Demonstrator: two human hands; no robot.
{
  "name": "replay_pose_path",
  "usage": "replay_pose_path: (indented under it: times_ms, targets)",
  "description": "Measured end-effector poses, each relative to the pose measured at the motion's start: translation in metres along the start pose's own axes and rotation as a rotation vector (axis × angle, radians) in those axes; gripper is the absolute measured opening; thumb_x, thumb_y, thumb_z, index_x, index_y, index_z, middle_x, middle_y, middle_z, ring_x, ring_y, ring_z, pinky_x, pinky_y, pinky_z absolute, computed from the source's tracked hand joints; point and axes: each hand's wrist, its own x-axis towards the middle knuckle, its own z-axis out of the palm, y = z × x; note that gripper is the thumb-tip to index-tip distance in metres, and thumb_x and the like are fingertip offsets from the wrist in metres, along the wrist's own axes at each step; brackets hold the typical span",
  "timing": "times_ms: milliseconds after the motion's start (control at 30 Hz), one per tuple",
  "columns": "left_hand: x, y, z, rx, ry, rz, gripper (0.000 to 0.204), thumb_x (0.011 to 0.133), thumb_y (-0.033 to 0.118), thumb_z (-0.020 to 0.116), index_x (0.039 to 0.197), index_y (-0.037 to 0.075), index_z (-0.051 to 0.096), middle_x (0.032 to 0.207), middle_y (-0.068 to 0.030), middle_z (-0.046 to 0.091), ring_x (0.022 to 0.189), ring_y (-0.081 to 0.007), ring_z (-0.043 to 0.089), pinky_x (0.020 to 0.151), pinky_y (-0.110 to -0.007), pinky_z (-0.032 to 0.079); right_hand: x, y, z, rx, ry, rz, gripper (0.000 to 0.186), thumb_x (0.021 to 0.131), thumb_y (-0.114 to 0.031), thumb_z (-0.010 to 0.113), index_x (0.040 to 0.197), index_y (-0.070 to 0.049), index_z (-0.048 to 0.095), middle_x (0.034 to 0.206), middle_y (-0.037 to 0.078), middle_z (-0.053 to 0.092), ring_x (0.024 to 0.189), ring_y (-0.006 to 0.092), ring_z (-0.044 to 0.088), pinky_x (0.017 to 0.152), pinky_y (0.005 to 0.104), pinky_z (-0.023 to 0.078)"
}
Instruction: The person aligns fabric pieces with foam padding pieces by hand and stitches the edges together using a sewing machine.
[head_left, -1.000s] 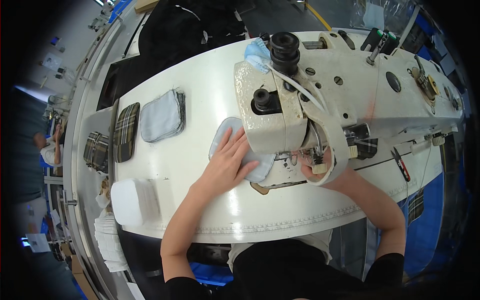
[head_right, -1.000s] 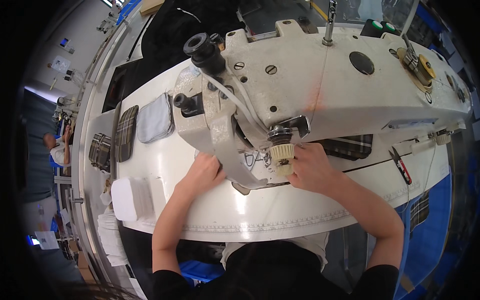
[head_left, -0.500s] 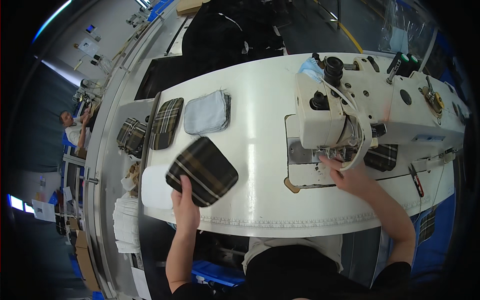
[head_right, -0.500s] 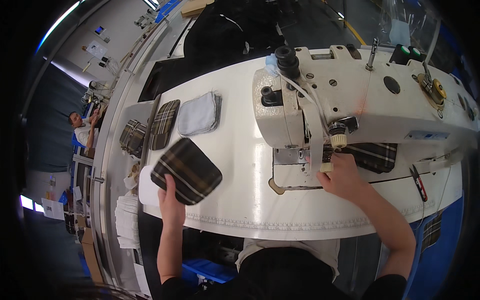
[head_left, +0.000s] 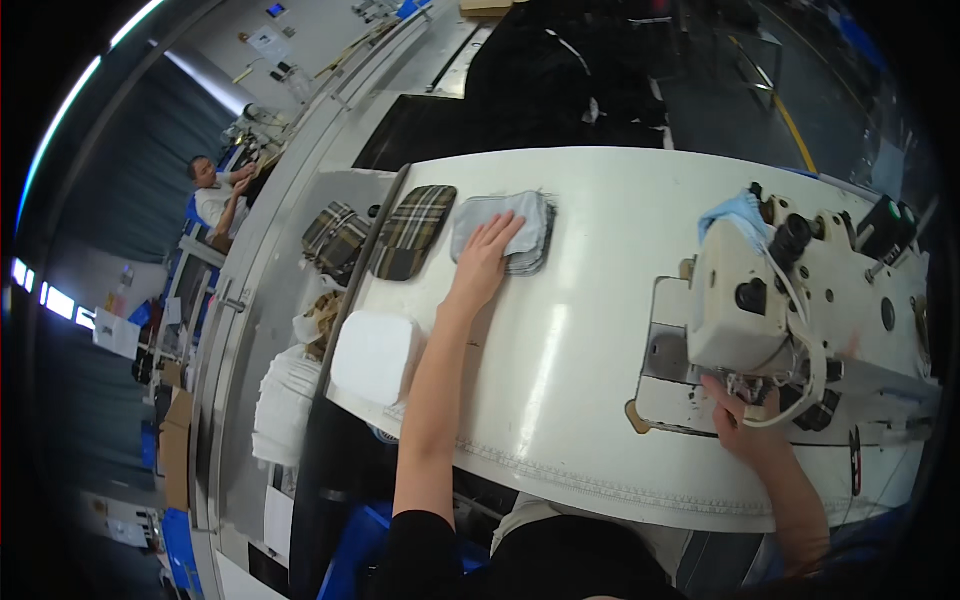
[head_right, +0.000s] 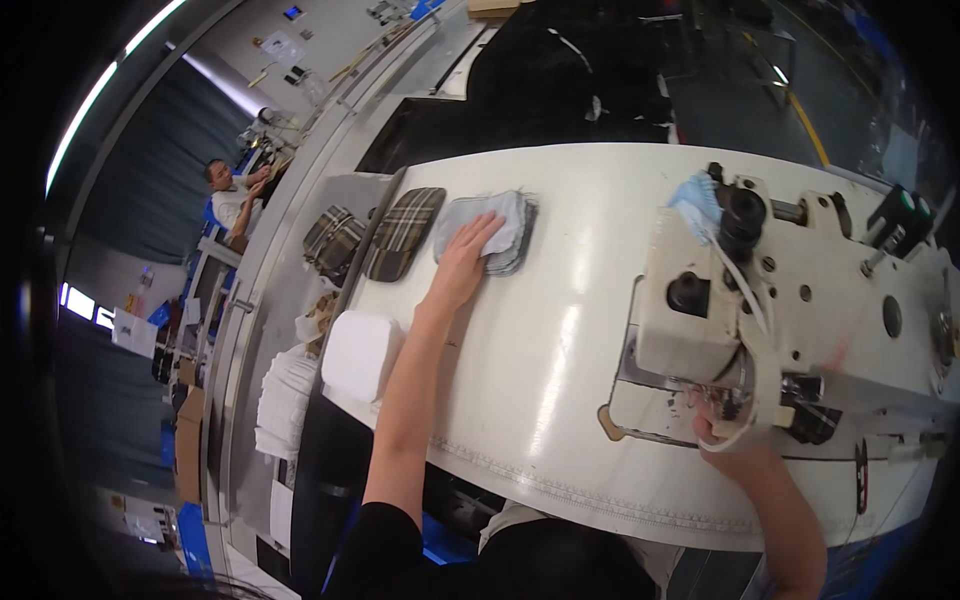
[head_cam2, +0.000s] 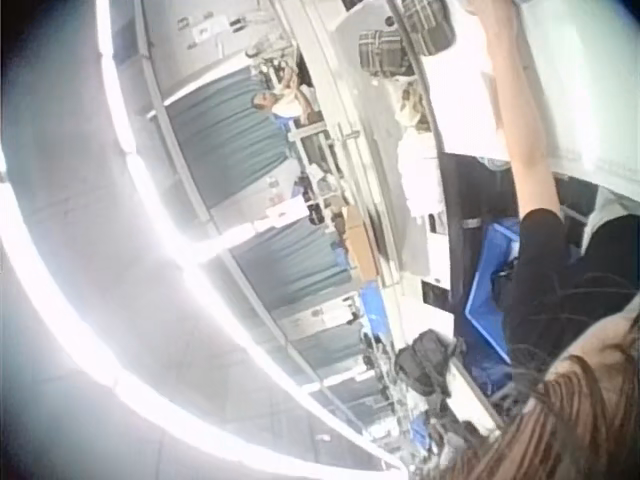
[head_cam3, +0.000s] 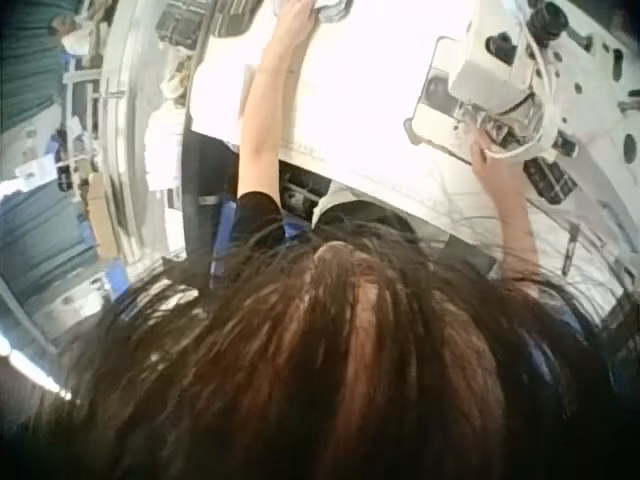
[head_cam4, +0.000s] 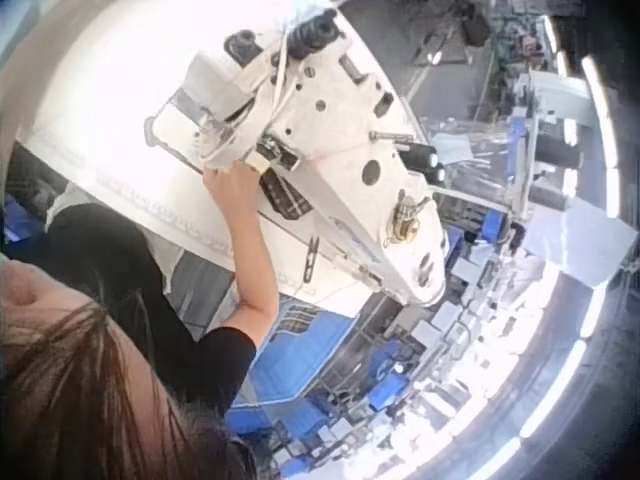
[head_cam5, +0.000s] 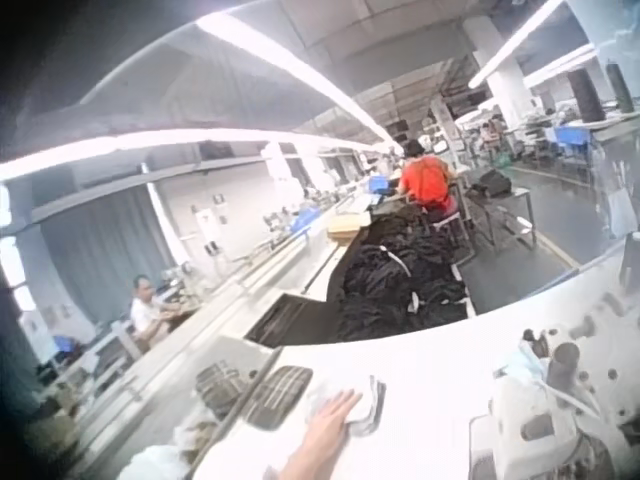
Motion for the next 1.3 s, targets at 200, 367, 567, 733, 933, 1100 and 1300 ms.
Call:
replay_pose_path:
  times_ms: [200, 367, 567, 733, 933, 1100, 1300]
  targets:
    - [0.002, 0.007, -0.007, -0.022, -0.119, -0.016, 0.052, 0.098, 0.014, 0.056, 0.149, 0.015, 0.048, 0.155, -0.0132, 0.043, 0.147, -0.0312, 0.034, 0.122, -0.046, 0.023, -0.005, -0.001, -0.003, -0.145, -0.016, -0.047, 0.046, 0.083, -0.004, 0.064, 0.127, -0.016, 0.068, 0.094, 0.009, 0.072, 0.08, 0.0265, 0.065, 0.087, 0.0473, 0.046]
    - [0.013, 0.002, -0.012, -0.089, -0.044, -0.117, 0.057, 0.103, 0.049, 0.044, 0.152, 0.019, 0.044, 0.159, -0.0156, 0.037, 0.15, -0.0351, 0.027, 0.123, -0.05, 0.014, -0.03, 0.011, -0.028, -0.257, 0.098, 0.097, 0.034, 0.089, -0.009, 0.064, 0.123, -0.01, 0.067, 0.108, 0.017, 0.068, 0.103, 0.0388, 0.062, 0.091, 0.0534, 0.045]
    - [0.024, 0.008, 0.017, 0.104, -0.125, -0.235, 0.062, 0.102, 0.057, 0.04, 0.154, 0.025, 0.041, 0.164, -0.0162, 0.027, 0.151, -0.0428, 0.019, 0.12, -0.062, 0.007, -0.038, 0.065, -0.083, -0.14, -0.174, 0.645, 0.027, 0.092, -0.013, 0.065, 0.115, -0.001, 0.067, 0.115, 0.024, 0.065, 0.108, 0.0449, 0.058, 0.092, 0.0517, 0.044]
    - [0.021, 0.01, 0.013, 0.157, -0.134, -0.234, 0.06, 0.103, 0.057, 0.038, 0.155, 0.026, 0.04, 0.165, -0.0152, 0.025, 0.152, -0.0426, 0.017, 0.12, -0.063, 0.006, -0.039, 0.079, -0.066, -0.392, 0.027, 0.247, 0.03, 0.1, -0.024, 0.055, 0.086, 0.0, 0.066, 0.074, 0.022, 0.067, 0.071, 0.0414, 0.067, 0.064, 0.0515, 0.053]
    - [-0.004, 0.048, 0.002, -0.017, 0.118, -0.18, 0.058, 0.104, 0.045, 0.047, 0.151, 0.011, 0.044, 0.161, -0.0179, 0.033, 0.15, -0.0418, 0.022, 0.121, -0.058, 0.012, -0.051, 0.127, -0.047, 0.105, -0.017, 0.143, 0.035, 0.101, -0.029, 0.052, 0.082, -0.003, 0.067, 0.069, 0.019, 0.067, 0.063, 0.0369, 0.068, 0.058, 0.0474, 0.054]
    - [-0.091, 0.118, -0.042, -0.25, 0.044, -0.03, 0.051, 0.103, 0.027, 0.055, 0.148, 0.005, 0.045, 0.158, -0.0175, 0.036, 0.151, -0.0358, 0.024, 0.123, -0.051, 0.016, -0.055, 0.134, -0.051, 0.046, -0.005, 0.723, 0.029, 0.09, -0.011, 0.065, 0.115, 0.004, 0.063, 0.111, 0.019, 0.066, 0.101, 0.0293, 0.059, 0.088, 0.042, 0.046]
    - [-0.142, 0.164, -0.065, -0.476, 0.031, -0.006, 0.051, 0.098, 0.01, 0.058, 0.148, 0.006, 0.046, 0.157, -0.0159, 0.04, 0.148, -0.0345, 0.033, 0.122, -0.047, 0.025, -0.067, 0.082, -0.07, 0.211, 0.256, 0.487, 0.025, 0.085, 0.0, 0.061, 0.11, 0.004, 0.059, 0.113, 0.015, 0.062, 0.099, 0.0213, 0.057, 0.085, 0.0357, 0.046]
